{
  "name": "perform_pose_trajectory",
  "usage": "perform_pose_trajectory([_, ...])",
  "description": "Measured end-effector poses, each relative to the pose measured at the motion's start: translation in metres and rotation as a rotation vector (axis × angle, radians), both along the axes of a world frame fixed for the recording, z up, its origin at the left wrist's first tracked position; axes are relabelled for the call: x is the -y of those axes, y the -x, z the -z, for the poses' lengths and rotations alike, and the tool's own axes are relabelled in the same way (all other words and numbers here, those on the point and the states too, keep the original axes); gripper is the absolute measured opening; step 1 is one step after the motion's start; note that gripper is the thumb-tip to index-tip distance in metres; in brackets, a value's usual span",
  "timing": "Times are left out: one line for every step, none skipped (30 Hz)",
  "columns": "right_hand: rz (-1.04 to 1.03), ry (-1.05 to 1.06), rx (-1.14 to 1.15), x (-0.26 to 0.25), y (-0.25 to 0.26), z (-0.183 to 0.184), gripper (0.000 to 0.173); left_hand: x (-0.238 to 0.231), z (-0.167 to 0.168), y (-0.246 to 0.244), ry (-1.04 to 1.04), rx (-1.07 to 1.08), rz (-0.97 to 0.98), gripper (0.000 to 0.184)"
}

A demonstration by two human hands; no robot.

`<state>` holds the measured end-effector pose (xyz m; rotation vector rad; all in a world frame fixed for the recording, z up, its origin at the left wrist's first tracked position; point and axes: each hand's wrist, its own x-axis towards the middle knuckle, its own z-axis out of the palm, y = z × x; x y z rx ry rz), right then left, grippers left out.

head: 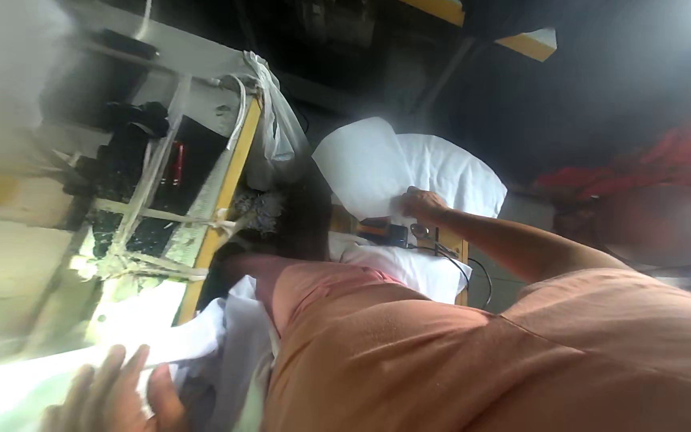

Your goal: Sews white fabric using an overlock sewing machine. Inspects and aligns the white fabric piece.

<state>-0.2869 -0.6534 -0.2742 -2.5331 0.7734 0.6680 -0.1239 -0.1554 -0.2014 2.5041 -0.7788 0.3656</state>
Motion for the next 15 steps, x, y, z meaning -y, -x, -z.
perform_pose_trajectory([-0.001,-0.005,-0.012,0.002,-0.001,-0.001,0.022,0.001,0.0,0.0,0.0,-0.007,0.004,0.03])
perform_pose_trajectory([-0.008,-0.017,-0.033,0.002,-0.003,-0.004,0.022,0.002,0.0,0.0,0.001,-0.014,0.01,0.03])
perform_pose_trajectory([-0.027,-0.031,-0.065,0.003,-0.006,-0.009,0.022,0.003,-0.001,0.0,-0.002,-0.017,0.019,0.03])
perform_pose_trajectory([-0.061,-0.041,-0.11,0.004,-0.011,-0.014,0.024,0.003,0.0,0.0,-0.007,-0.015,0.029,0.03])
perform_pose_trajectory([-0.106,-0.049,-0.163,0.005,-0.016,-0.019,0.025,0.004,0.0,0.0,-0.012,-0.012,0.038,0.03])
perform_pose_trajectory([-0.161,-0.059,-0.228,0.007,-0.022,-0.025,0.027,0.003,0.001,0.0,-0.016,-0.013,0.052,0.029])
perform_pose_trajectory([-0.214,-0.071,-0.272,0.008,-0.03,-0.033,0.028,0.003,0.002,0.0,-0.019,-0.013,0.066,0.028])
perform_pose_trajectory([-0.241,-0.08,-0.277,0.008,-0.04,-0.043,0.028,0.004,0.001,0.001,-0.016,-0.02,0.08,0.028])
perform_pose_trajectory([-0.238,-0.08,-0.235,0.006,-0.05,-0.055,0.028,0.005,0.001,0.002,-0.012,-0.026,0.093,0.028])
perform_pose_trajectory([-0.206,-0.076,-0.154,0.003,-0.061,-0.067,0.029,0.006,-0.001,0.002,-0.005,-0.039,0.104,0.028])
perform_pose_trajectory([-0.157,-0.065,-0.053,-0.002,-0.072,-0.079,0.03,0.009,-0.002,0.002,0.005,-0.052,0.116,0.028])
perform_pose_trajectory([-0.112,-0.042,0.045,-0.008,-0.083,-0.091,0.03,0.012,-0.005,0.002,0.02,-0.066,0.134,0.029])
perform_pose_trajectory([-0.09,-0.017,0.125,-0.015,-0.093,-0.102,0.028,0.017,-0.009,0.002,0.038,-0.087,0.161,0.029])
perform_pose_trajectory([-0.106,0.003,0.176,-0.024,-0.102,-0.115,0.026,0.022,-0.012,0.002,0.066,-0.119,0.197,0.03])
perform_pose_trajectory([-0.157,0.026,0.207,-0.036,-0.109,-0.128,0.023,0.028,-0.015,0.002,0.097,-0.154,0.235,0.031])
